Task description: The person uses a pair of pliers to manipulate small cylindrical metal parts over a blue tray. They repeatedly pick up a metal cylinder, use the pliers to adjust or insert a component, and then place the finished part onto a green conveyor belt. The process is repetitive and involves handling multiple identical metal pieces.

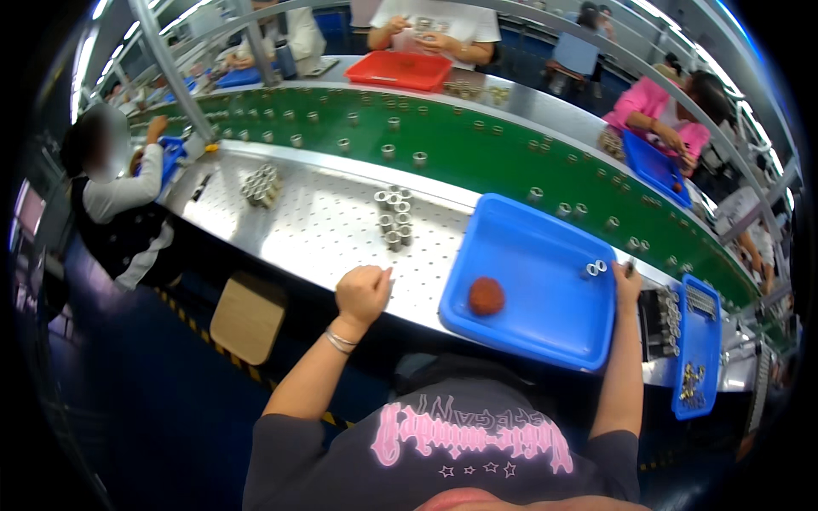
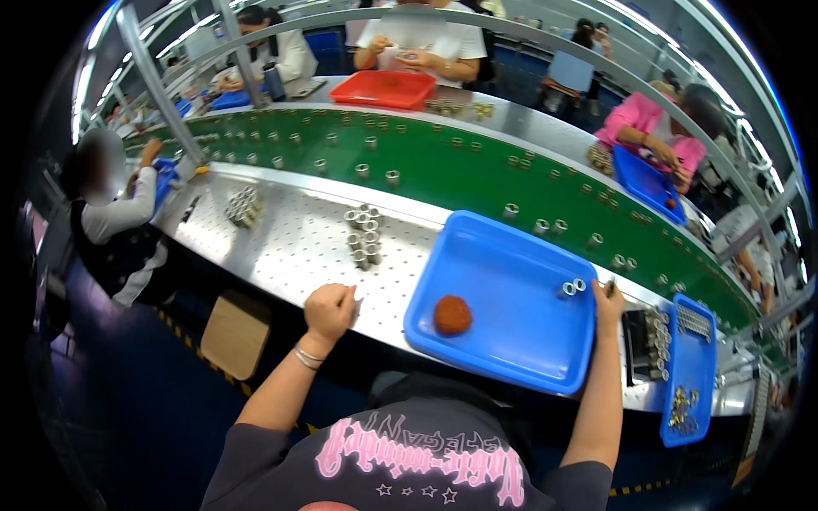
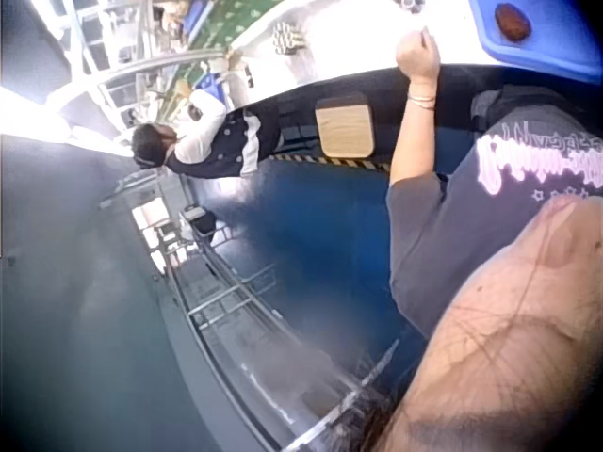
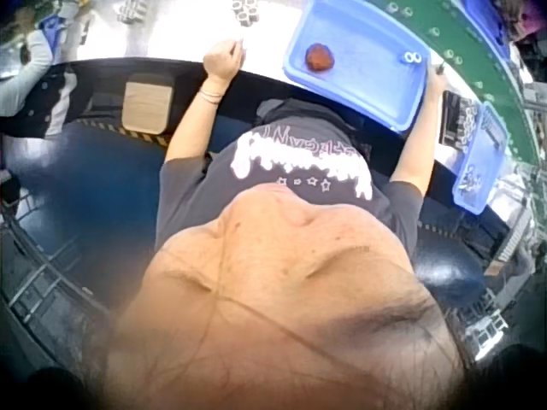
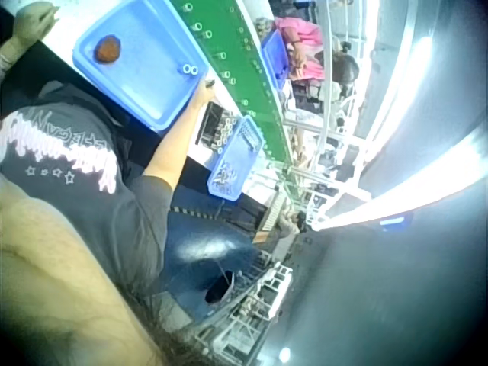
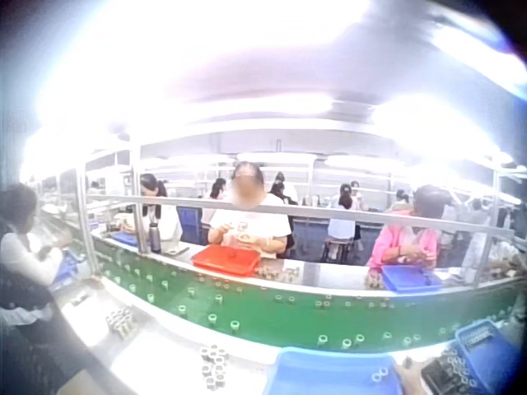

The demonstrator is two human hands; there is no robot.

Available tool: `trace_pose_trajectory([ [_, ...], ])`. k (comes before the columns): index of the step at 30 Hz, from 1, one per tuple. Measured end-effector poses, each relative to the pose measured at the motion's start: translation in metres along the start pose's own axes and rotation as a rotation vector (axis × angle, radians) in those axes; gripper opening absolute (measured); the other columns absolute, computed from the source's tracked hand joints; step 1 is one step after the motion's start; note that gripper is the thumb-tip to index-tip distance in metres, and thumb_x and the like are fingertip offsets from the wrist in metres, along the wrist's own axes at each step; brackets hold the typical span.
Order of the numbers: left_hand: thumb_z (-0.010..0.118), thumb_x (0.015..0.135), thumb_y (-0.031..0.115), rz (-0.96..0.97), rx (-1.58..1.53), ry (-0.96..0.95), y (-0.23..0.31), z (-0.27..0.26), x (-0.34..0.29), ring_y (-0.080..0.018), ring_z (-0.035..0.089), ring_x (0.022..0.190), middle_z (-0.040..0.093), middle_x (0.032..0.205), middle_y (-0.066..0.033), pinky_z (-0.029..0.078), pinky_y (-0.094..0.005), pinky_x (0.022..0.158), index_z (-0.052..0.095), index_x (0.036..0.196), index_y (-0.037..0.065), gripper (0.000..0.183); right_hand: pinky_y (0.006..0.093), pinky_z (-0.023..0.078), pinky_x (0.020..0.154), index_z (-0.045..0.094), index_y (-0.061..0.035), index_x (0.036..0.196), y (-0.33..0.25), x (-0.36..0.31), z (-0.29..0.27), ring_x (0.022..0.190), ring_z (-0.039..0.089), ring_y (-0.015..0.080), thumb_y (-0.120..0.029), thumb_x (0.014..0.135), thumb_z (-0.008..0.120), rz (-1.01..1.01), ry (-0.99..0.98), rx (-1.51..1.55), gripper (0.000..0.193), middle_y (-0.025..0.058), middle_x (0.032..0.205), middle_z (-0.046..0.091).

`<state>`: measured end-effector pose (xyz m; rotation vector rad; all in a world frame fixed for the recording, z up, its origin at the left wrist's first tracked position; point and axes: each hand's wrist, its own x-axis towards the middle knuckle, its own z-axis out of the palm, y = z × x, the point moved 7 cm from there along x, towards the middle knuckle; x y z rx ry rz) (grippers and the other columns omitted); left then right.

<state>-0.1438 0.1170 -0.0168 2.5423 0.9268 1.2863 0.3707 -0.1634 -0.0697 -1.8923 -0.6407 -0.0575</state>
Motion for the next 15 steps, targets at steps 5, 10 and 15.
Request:
trace_pose_trajectory([
  [5,0.062,0.074,0.015,-0.021,0.022,-0.059,0.003,0.007,-0.002,-0.0263,0.046,0.044,0.045,0.046,-0.0088,0.036,-0.0368,0.044,0.047,0.047,0.008,0.032,0.0225,0.024,0.047,0.039,-0.0123,0.055,0.012,0.004,-0.003,0.051,0.031,0.0039,-0.019,0.075,0.072,-0.032,0.016,0.017,0.040,-0.0072,0.054,0.035],
  [10,0.063,0.072,0.016,-0.028,0.052,-0.035,0.001,0.007,-0.003,-0.0273,0.047,0.044,0.047,0.046,-0.0091,0.037,-0.0374,0.044,0.048,0.046,0.008,0.031,0.0225,0.023,0.049,0.038,-0.0133,0.056,-0.004,0.001,0.004,0.053,0.029,0.0042,-0.017,0.075,0.072,-0.004,0.019,0.042,0.039,-0.0080,0.056,0.034],
  [15,0.062,0.072,0.015,-0.026,0.068,-0.036,0.004,0.010,0.000,-0.0270,0.047,0.043,0.046,0.046,-0.0085,0.036,-0.0372,0.044,0.046,0.046,0.009,0.032,0.0221,0.022,0.049,0.037,-0.0136,0.056,-0.016,-0.006,0.004,0.053,0.029,0.0037,-0.016,0.075,0.072,-0.002,-0.006,0.061,0.040,-0.0079,0.056,0.033],
])
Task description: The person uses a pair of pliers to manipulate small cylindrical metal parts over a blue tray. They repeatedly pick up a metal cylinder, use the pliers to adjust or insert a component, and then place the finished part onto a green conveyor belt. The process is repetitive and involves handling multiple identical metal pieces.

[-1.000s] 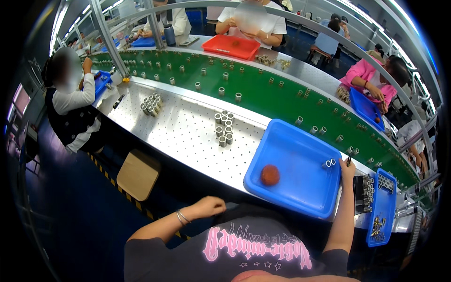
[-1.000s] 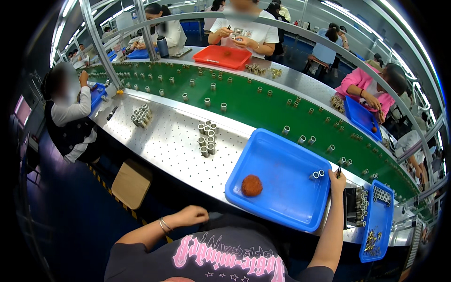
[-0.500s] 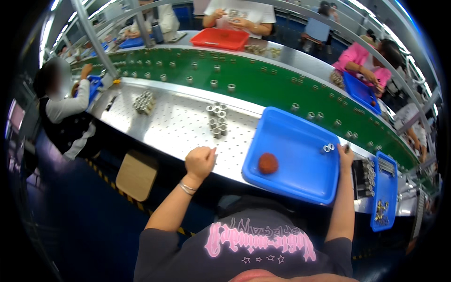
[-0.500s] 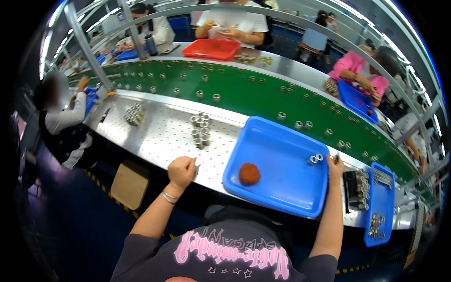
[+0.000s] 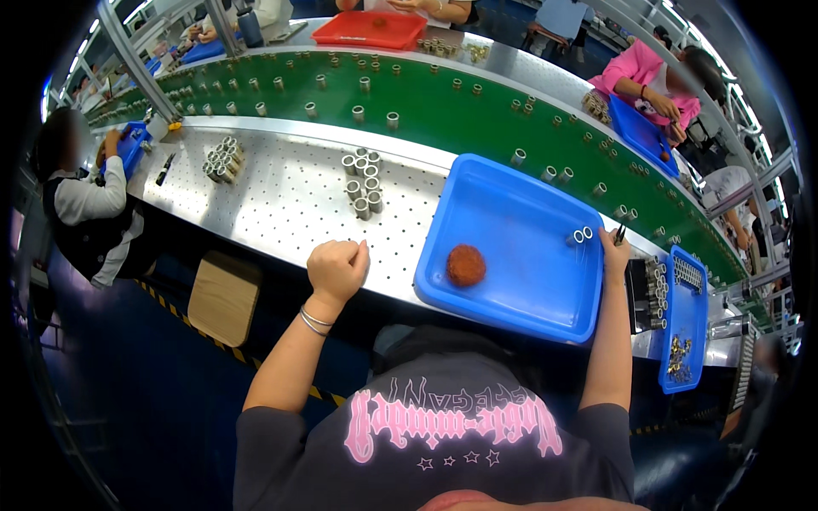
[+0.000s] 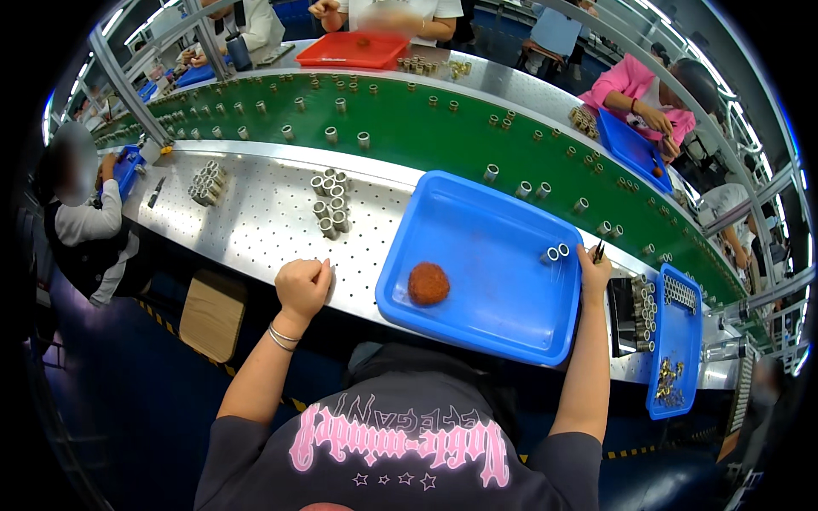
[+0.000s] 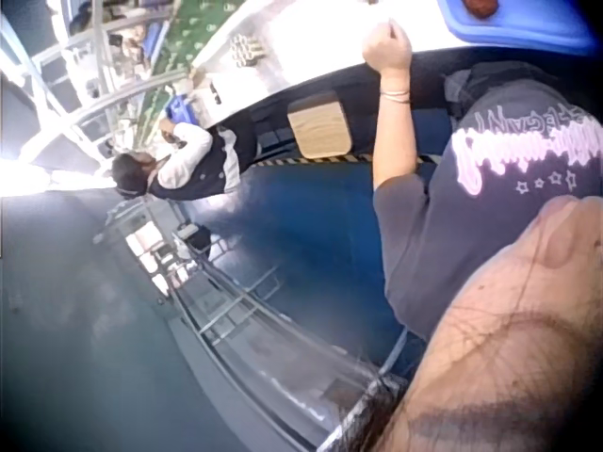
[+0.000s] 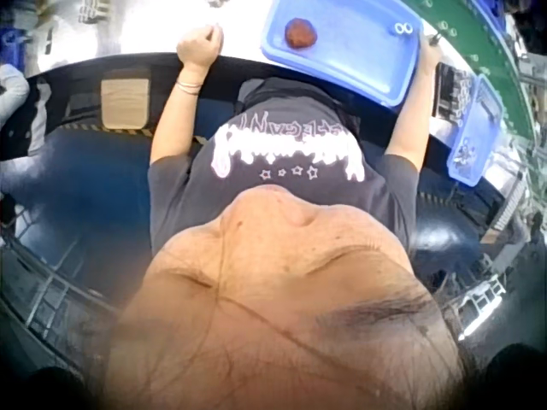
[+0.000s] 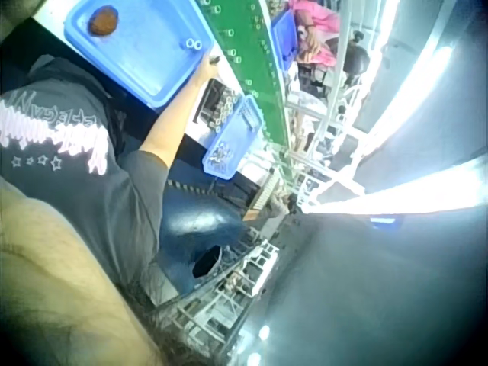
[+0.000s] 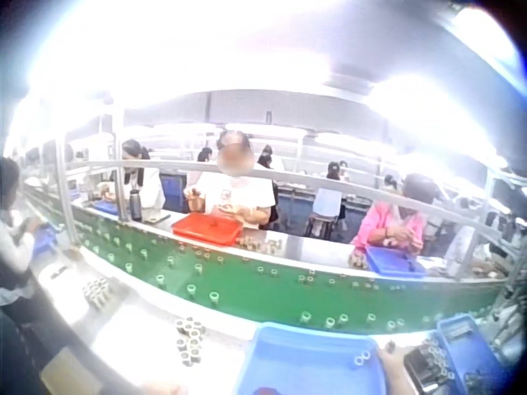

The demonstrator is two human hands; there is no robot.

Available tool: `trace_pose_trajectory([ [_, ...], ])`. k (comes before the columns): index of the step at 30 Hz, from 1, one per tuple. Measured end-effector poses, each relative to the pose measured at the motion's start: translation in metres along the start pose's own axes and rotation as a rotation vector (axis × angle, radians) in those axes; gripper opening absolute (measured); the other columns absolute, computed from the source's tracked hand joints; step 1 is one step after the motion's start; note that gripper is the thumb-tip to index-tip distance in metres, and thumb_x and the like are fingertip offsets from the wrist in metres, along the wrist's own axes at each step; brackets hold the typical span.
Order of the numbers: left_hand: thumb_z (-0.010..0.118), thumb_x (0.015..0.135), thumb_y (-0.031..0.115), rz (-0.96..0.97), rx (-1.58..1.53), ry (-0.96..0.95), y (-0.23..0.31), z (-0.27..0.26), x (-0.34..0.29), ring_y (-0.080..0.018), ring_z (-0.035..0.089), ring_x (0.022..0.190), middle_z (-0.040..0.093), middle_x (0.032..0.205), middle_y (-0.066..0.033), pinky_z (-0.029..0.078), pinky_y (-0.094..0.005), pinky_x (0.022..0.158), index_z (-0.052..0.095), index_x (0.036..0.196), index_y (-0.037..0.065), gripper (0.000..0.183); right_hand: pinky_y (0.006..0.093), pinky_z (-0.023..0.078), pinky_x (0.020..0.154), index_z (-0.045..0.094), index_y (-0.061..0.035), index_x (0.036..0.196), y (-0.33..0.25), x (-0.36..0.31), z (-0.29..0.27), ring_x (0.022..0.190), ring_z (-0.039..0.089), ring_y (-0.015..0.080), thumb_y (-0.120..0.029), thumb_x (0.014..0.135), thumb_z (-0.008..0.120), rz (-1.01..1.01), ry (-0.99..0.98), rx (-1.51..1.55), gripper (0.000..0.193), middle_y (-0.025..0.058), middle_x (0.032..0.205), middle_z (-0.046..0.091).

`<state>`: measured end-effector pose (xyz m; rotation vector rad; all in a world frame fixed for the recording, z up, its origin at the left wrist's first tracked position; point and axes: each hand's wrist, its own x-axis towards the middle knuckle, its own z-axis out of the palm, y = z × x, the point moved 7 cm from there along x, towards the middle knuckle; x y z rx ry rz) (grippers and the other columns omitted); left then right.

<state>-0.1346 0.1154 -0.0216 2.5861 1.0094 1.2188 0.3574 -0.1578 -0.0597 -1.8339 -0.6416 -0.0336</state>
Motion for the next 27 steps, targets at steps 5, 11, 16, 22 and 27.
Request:
trace_pose_trajectory([
  [5,0.061,0.075,0.012,0.014,-0.010,-0.082,0.002,0.003,0.000,-0.0243,0.049,0.046,0.049,0.051,-0.0079,0.037,-0.0349,0.044,0.052,0.057,0.007,0.021,0.0219,0.021,0.048,0.036,-0.0136,0.056,-0.006,-0.006,0.002,0.053,0.028,0.0025,-0.014,0.078,0.070,0.032,-0.014,-0.011,0.040,-0.0086,0.055,0.033],
  [11,0.060,0.077,0.001,-0.008,-0.356,-0.262,0.046,0.016,0.043,-0.0222,0.057,0.065,0.056,0.083,-0.0088,0.047,-0.0294,0.055,0.059,0.097,0.004,0.020,0.0218,0.021,0.048,0.034,-0.0141,0.056,-0.012,-0.007,0.002,0.052,0.028,0.0025,-0.013,0.077,0.070,0.059,-0.011,-0.032,0.042,-0.0085,0.055,0.033],
  [16,0.058,0.076,0.003,0.043,-0.102,-0.460,0.058,0.069,0.096,-0.0320,0.058,0.081,0.057,0.090,-0.0129,0.049,-0.0392,0.067,0.058,0.101,0.006,0.025,0.0218,0.022,0.050,0.033,-0.0138,0.058,-0.021,-0.014,-0.001,0.054,0.028,0.0037,-0.010,0.079,0.068,0.023,-0.024,0.036,0.041,-0.0078,0.058,0.032],
  [22,0.059,0.075,0.001,0.018,-0.267,-0.436,0.051,0.082,0.120,-0.0287,0.060,0.073,0.062,0.083,-0.0125,0.049,-0.0330,0.066,0.062,0.085,0.004,0.011,0.0215,0.021,0.051,0.032,-0.0128,0.058,-0.015,-0.015,0.001,0.055,0.028,0.0035,-0.007,0.078,0.067,0.054,-0.021,0.009,0.041,-0.0072,0.058,0.032],
  [27,0.056,0.077,-0.005,-0.072,-0.728,-0.782,0.087,0.082,0.131,-0.0180,0.063,0.073,0.049,0.121,-0.0139,0.052,-0.0262,0.068,0.058,0.111,0.005,0.035,0.0213,0.021,0.051,0.032,-0.0126,0.058,-0.016,-0.015,-0.001,0.054,0.028,0.0035,-0.005,0.079,0.066,0.084,-0.021,-0.027,0.041,-0.0068,0.058,0.032],
])
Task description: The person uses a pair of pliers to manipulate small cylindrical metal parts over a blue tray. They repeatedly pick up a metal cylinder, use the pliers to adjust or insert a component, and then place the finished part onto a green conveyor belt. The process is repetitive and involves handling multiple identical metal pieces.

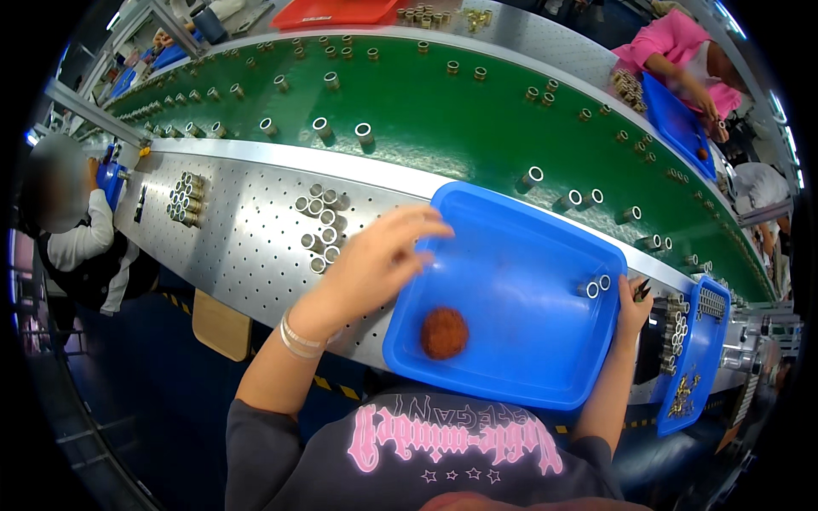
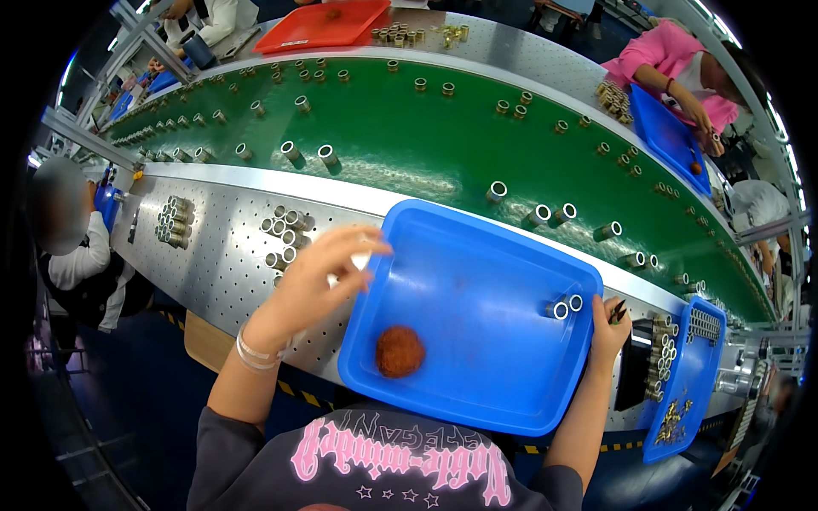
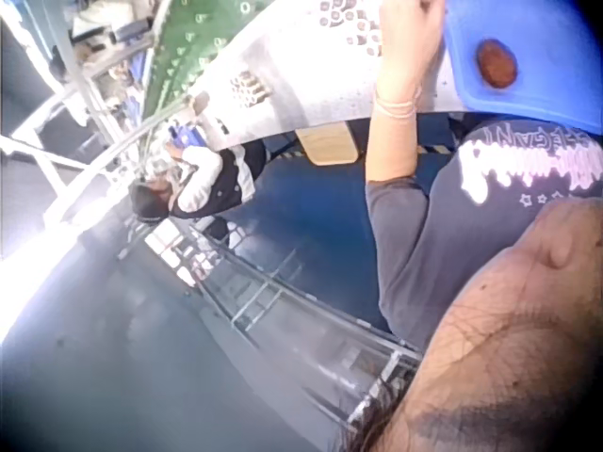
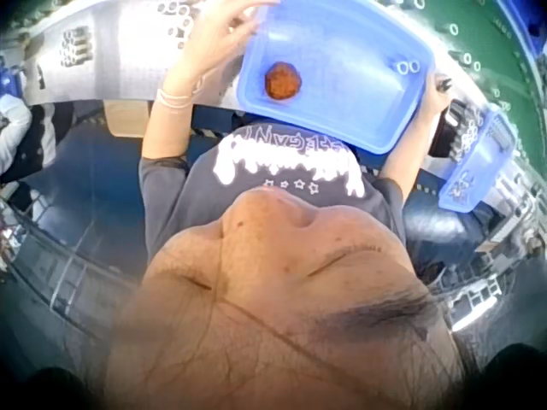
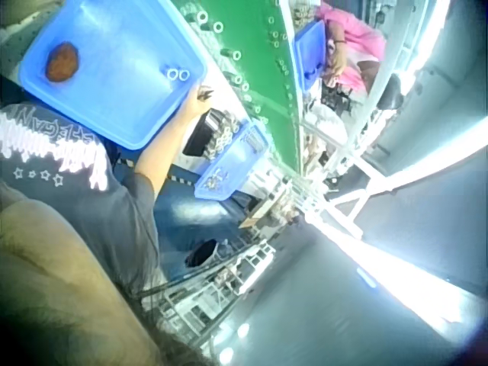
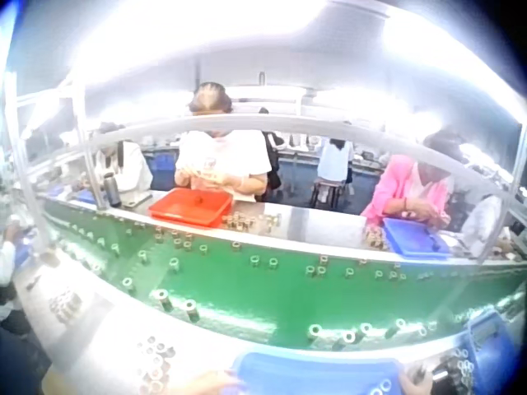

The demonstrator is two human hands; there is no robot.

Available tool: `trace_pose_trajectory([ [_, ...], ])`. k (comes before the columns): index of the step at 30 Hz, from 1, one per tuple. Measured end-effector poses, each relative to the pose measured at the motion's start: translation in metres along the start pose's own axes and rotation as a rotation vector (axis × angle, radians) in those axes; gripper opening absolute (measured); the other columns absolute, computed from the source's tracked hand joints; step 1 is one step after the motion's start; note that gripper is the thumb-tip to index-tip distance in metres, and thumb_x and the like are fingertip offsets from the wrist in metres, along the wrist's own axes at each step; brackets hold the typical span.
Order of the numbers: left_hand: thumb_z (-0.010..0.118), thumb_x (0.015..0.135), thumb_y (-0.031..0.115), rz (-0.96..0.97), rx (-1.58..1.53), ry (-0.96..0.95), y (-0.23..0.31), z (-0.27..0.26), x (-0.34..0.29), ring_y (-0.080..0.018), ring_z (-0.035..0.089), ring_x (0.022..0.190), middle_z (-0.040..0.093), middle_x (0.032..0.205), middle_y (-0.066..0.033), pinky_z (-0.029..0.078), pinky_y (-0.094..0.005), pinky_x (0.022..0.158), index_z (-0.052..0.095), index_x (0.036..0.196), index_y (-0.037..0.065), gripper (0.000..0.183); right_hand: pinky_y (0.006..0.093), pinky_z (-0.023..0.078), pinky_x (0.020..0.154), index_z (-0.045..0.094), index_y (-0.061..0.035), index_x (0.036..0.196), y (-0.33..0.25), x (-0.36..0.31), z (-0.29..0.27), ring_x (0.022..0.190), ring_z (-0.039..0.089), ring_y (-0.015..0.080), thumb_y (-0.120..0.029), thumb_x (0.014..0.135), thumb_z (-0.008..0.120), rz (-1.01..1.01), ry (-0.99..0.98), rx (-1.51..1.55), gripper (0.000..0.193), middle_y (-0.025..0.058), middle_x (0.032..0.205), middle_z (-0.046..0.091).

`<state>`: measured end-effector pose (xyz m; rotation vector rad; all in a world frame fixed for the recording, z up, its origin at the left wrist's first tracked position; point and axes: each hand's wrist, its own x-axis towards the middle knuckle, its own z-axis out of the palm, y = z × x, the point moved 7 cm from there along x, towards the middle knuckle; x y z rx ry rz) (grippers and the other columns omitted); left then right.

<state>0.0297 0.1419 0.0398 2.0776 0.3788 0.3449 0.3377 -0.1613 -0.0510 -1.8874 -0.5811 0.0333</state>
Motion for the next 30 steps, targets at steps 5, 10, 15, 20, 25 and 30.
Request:
trace_pose_trajectory([
  [5,0.055,0.078,-0.004,-0.088,0.235,0.166,-0.052,0.000,0.035,-0.0205,0.064,0.072,0.058,0.104,-0.0136,0.052,-0.0299,0.067,0.051,0.119,0.007,0.043,0.0217,0.021,0.052,0.032,-0.0121,0.058,-0.003,-0.001,0.005,0.054,0.027,0.0037,-0.003,0.080,0.064,-0.008,-0.016,0.029,0.040,-0.0063,0.057,0.031],
  [10,0.061,0.076,0.000,-0.126,0.395,0.223,-0.062,-0.003,0.042,-0.0208,0.063,0.069,0.065,0.074,-0.0083,0.051,-0.0283,0.063,0.066,0.092,0.004,0.017,0.0216,0.020,0.052,0.030,-0.0120,0.058,-0.001,-0.003,0.003,0.055,0.026,0.0039,-0.002,0.080,0.064,0.034,-0.012,0.006,0.041,-0.0065,0.058,0.030],
  [15,0.068,0.071,0.007,0.010,0.197,0.023,-0.002,0.014,0.028,-0.0255,0.061,0.085,0.061,0.102,-0.0117,0.050,-0.0317,0.071,0.064,0.094,0.006,0.023,0.0213,0.021,0.052,0.031,-0.0106,0.059,-0.005,-0.002,0.006,0.056,0.025,0.0037,-0.004,0.079,0.066,0.088,-0.008,0.028,0.041,-0.0069,0.060,0.029],
  [20,0.071,0.070,0.019,0.082,0.449,-0.182,0.003,0.042,0.034,-0.0350,0.038,0.122,0.035,0.137,-0.0156,0.035,-0.0416,0.100,0.044,0.130,0.010,0.066,0.0204,0.023,0.052,0.034,-0.0095,0.058,-0.005,-0.005,0.005,0.057,0.028,0.0036,-0.006,0.078,0.067,0.127,0.036,0.040,0.038,-0.0067,0.060,0.033],
  [25,0.065,0.076,0.030,0.142,0.501,-0.313,0.002,0.090,0.036,-0.0382,0.030,0.127,0.030,0.140,-0.0173,0.026,-0.0449,0.105,0.034,0.136,0.011,0.070,0.0203,0.024,0.050,0.034,-0.0081,0.058,-0.012,-0.002,0.013,0.056,0.029,0.0037,-0.006,0.078,0.067,0.051,-0.016,0.020,0.039,-0.0065,0.058,0.033],
  [30,0.060,0.079,0.039,0.300,0.489,-0.385,0.009,0.128,0.061,-0.0369,0.030,0.128,0.033,0.139,-0.0166,0.022,-0.0479,0.106,0.035,0.136,0.012,0.068,0.0206,0.024,0.048,0.032,-0.0083,0.056,-0.013,-0.003,0.011,0.054,0.029,0.0034,-0.008,0.079,0.066,0.082,-0.051,0.034,0.040,-0.0059,0.055,0.033],
])
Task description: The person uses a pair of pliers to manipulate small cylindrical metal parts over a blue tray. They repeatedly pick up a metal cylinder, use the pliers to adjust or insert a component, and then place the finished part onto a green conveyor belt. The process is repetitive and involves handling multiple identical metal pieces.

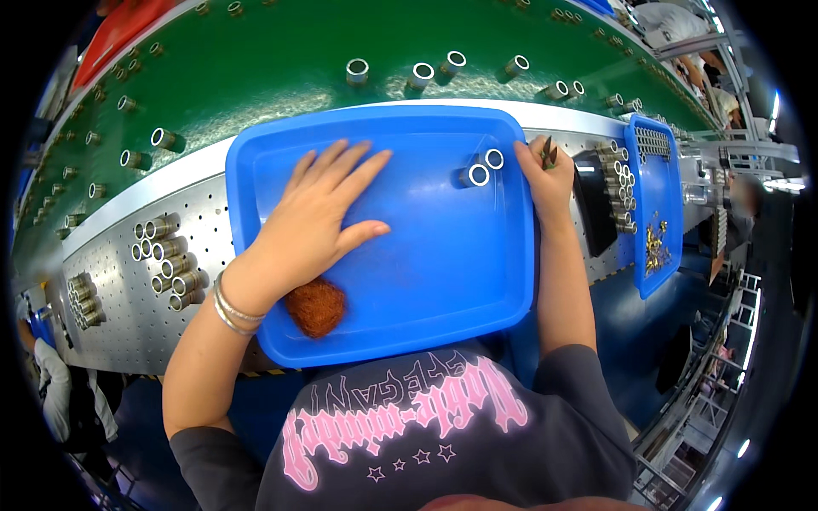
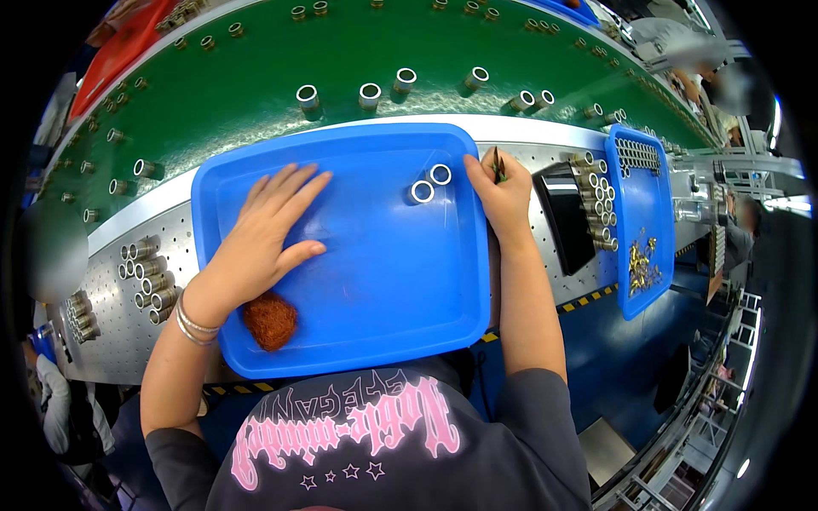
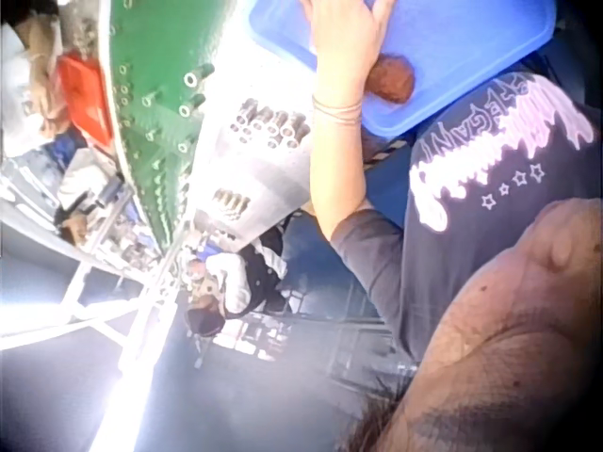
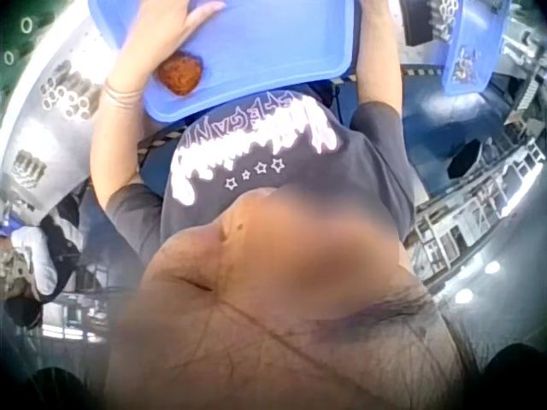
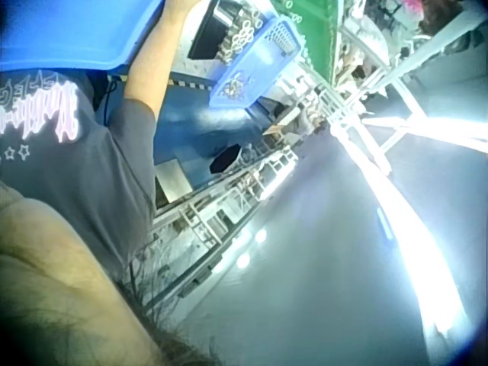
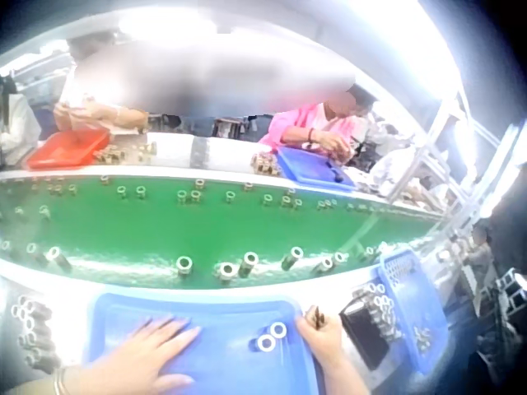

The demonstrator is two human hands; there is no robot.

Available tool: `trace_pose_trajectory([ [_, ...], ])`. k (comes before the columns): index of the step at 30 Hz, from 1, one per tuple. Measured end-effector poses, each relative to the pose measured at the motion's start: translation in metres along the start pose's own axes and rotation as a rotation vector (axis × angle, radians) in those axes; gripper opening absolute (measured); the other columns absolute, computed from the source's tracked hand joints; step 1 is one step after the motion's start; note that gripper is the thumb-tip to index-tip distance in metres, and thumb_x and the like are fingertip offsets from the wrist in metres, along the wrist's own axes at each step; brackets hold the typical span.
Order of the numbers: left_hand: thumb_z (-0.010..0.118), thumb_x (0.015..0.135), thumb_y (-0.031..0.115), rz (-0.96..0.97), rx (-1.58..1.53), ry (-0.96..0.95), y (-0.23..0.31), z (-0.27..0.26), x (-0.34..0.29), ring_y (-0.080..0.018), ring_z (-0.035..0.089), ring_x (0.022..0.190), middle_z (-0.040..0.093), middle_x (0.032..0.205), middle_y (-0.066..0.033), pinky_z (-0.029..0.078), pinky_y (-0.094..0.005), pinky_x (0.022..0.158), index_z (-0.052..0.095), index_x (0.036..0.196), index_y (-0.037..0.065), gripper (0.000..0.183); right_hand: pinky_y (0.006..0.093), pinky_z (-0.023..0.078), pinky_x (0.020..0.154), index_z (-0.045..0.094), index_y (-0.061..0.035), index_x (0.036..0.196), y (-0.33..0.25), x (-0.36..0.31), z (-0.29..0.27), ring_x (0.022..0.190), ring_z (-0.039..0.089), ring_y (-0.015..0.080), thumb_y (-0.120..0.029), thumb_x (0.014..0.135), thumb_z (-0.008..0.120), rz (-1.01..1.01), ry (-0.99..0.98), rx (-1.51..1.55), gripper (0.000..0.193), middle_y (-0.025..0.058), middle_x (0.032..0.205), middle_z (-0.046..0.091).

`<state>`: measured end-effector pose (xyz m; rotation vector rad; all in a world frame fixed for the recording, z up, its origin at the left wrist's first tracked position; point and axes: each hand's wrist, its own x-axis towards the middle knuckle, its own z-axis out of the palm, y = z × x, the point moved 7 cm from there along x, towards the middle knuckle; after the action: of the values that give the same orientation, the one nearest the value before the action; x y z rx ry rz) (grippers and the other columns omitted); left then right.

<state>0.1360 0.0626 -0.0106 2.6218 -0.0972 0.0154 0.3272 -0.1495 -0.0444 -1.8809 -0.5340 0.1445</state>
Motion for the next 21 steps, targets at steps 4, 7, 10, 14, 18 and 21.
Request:
trace_pose_trajectory([
  [4,0.058,0.079,0.044,0.158,-0.091,-0.012,0.034,0.018,0.030,-0.0357,0.031,0.127,0.037,0.136,-0.0162,0.022,-0.0496,0.106,0.038,0.134,0.012,0.067,0.0209,0.024,0.048,0.034,-0.0081,0.056,-0.001,0.000,0.001,0.054,0.029,0.0036,-0.010,0.078,0.067,0.018,0.009,0.024,0.039,-0.0059,0.054,0.034],
  [7,0.057,0.080,0.046,0.288,-0.046,-0.086,0.061,0.039,0.030,-0.0346,0.032,0.127,0.039,0.134,-0.0160,0.022,-0.0511,0.106,0.042,0.131,0.011,0.064,0.0212,0.026,0.048,0.036,-0.0075,0.056,-0.002,-0.001,0.000,0.054,0.031,0.0039,-0.012,0.077,0.068,0.009,0.001,0.010,0.039,-0.0056,0.054,0.036],
  [10,0.056,0.081,0.046,0.352,-0.134,-0.184,0.079,0.046,0.004,-0.0336,0.034,0.126,0.043,0.131,-0.0145,0.023,-0.0515,0.105,0.046,0.127,0.011,0.059,0.0213,0.027,0.048,0.036,-0.0073,0.056,0.000,0.000,0.001,0.054,0.032,0.0040,-0.013,0.077,0.068,0.019,-0.010,0.014,0.039,-0.0053,0.053,0.037],
  [14,0.062,0.079,0.036,0.282,-0.295,-0.325,0.081,0.032,-0.027,-0.0340,0.039,0.122,0.047,0.127,-0.0130,0.029,-0.0490,0.102,0.056,0.118,0.012,0.047,0.0213,0.028,0.049,0.038,-0.0064,0.057,-0.005,0.000,0.001,0.055,0.033,0.0040,-0.014,0.078,0.068,-0.006,0.005,-0.009,0.037,-0.0048,0.054,0.038],
  [18,0.067,0.072,0.015,0.065,-0.303,-0.032,0.050,-0.009,-0.051,-0.0355,0.048,0.115,0.055,0.120,-0.0135,0.040,-0.0426,0.095,0.067,0.099,0.009,0.028,0.0211,0.032,0.051,0.047,-0.0036,0.065,-0.008,0.002,-0.004,0.057,0.038,0.0045,-0.017,0.081,0.066,-0.071,0.121,-0.008,0.028,-0.0029,0.059,0.044],
  [21,0.063,0.071,0.001,-0.104,-0.136,0.184,0.017,-0.033,-0.066,-0.0320,0.054,0.108,0.059,0.112,-0.0132,0.042,-0.0384,0.090,0.066,0.097,0.004,0.027,0.0204,0.041,0.058,0.056,0.0009,0.083,-0.005,-0.001,-0.016,0.064,0.053,0.0069,-0.017,0.083,0.063,0.054,0.187,0.023,0.019,0.0025,0.073,0.059],
])
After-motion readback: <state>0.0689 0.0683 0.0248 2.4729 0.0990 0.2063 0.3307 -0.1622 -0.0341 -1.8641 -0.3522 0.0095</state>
